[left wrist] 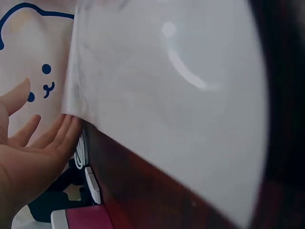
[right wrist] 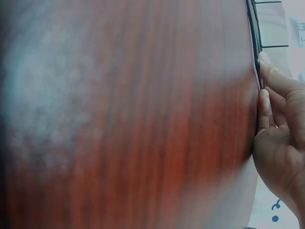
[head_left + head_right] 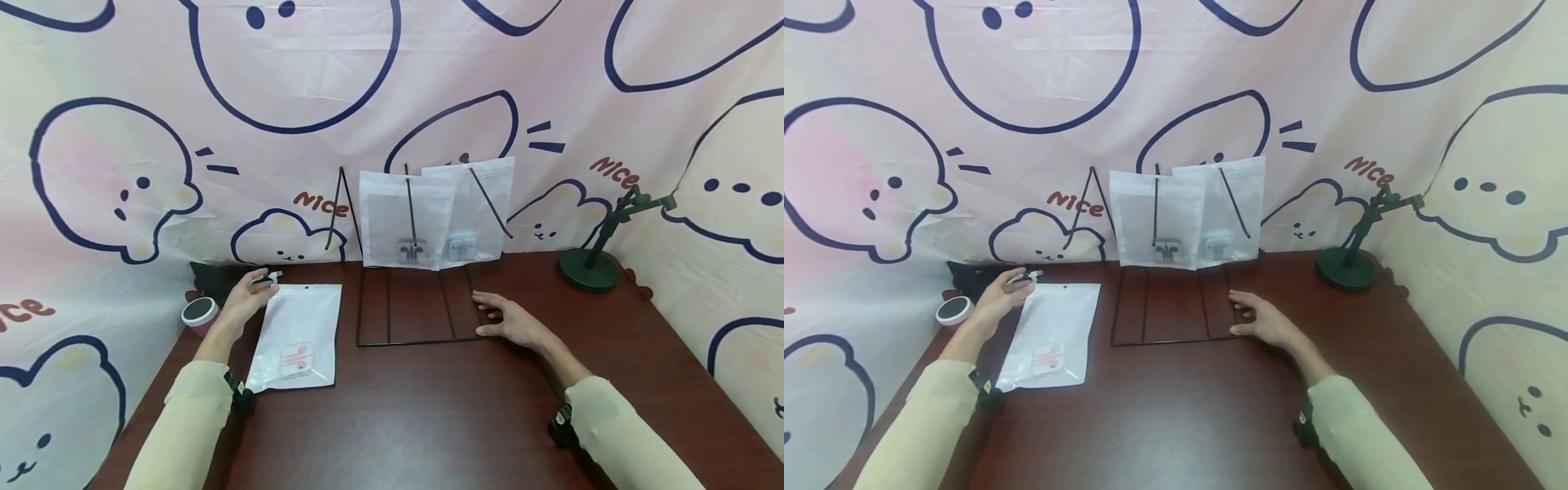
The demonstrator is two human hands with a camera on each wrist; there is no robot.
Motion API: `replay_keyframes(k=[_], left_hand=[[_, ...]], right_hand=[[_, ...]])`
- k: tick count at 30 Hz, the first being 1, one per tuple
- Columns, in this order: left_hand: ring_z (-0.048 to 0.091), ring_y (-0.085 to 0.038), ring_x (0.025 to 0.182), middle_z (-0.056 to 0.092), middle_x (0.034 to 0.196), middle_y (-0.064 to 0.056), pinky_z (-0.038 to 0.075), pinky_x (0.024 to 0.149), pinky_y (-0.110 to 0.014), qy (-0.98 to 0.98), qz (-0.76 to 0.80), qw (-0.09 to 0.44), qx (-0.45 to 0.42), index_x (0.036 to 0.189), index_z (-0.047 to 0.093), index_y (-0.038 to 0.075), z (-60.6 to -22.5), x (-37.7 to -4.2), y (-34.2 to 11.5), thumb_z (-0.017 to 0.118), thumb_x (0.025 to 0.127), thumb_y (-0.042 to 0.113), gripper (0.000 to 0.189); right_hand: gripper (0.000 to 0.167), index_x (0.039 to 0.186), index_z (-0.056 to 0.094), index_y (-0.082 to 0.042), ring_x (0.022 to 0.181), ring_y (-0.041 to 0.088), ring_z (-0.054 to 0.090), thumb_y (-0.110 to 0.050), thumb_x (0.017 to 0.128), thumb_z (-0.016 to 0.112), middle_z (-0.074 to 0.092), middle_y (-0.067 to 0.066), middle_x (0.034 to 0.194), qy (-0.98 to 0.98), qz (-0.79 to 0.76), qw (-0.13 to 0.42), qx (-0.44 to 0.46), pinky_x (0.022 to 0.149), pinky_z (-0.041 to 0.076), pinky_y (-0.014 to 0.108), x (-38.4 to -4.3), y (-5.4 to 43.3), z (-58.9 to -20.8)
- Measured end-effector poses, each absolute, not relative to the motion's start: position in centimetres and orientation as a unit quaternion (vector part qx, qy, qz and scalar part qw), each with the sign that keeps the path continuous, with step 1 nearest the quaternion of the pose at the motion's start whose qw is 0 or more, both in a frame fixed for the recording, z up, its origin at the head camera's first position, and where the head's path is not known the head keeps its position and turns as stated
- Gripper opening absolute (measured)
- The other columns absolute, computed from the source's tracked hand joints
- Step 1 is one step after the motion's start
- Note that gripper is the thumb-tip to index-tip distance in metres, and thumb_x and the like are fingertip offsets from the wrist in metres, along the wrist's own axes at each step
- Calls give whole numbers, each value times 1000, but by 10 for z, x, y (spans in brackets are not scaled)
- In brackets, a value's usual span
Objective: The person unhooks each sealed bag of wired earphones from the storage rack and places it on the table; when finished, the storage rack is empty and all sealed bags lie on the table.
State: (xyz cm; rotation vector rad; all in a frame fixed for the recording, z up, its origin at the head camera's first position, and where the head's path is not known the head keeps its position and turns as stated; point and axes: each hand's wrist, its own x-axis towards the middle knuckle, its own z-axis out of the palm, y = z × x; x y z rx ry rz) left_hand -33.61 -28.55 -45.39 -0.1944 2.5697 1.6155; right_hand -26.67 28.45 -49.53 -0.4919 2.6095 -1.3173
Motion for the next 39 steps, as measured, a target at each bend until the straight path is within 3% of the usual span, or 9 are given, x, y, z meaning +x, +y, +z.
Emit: replay_keyframes(k=[9,16,25,30,39], left_hand=[[27,-44,154,28,168,-23,17,123,-67,846,529,46,-42,167,20,14,-439,-337,-280,61,105,38,78],[36,-41,151,33,167,-18,24,123,-62,834,550,36,13,166,26,16,-416,-328,-259,61,104,47,78],[48,-31,145,51,156,-13,35,121,-52,799,591,3,114,160,41,15,-374,-325,-214,55,107,44,62],[52,-31,141,55,153,-15,41,117,-48,770,616,-15,167,156,47,11,-360,-336,-185,55,108,39,55],[51,-29,142,52,156,-12,40,119,-44,747,635,-5,198,159,42,13,-350,-344,-137,58,108,30,56]], right_hand=[[80,161,37,-6,137,42,50,-17,94,79,42,21,160,879,-440,88,-158,110,45,58,-264,285,-491],[79,160,38,-5,137,41,50,-18,94,79,43,21,158,875,-448,87,-163,110,45,58,-260,285,-498],[79,159,39,-4,137,41,50,-18,93,80,44,21,158,873,-449,81,-172,110,45,58,-263,284,-500],[79,159,40,-5,136,42,51,-20,93,80,44,22,158,876,-445,79,-167,109,46,57,-264,284,-494],[79,159,39,-5,137,41,51,-17,93,80,43,21,159,879,-442,82,-159,111,44,58,-264,282,-496]])
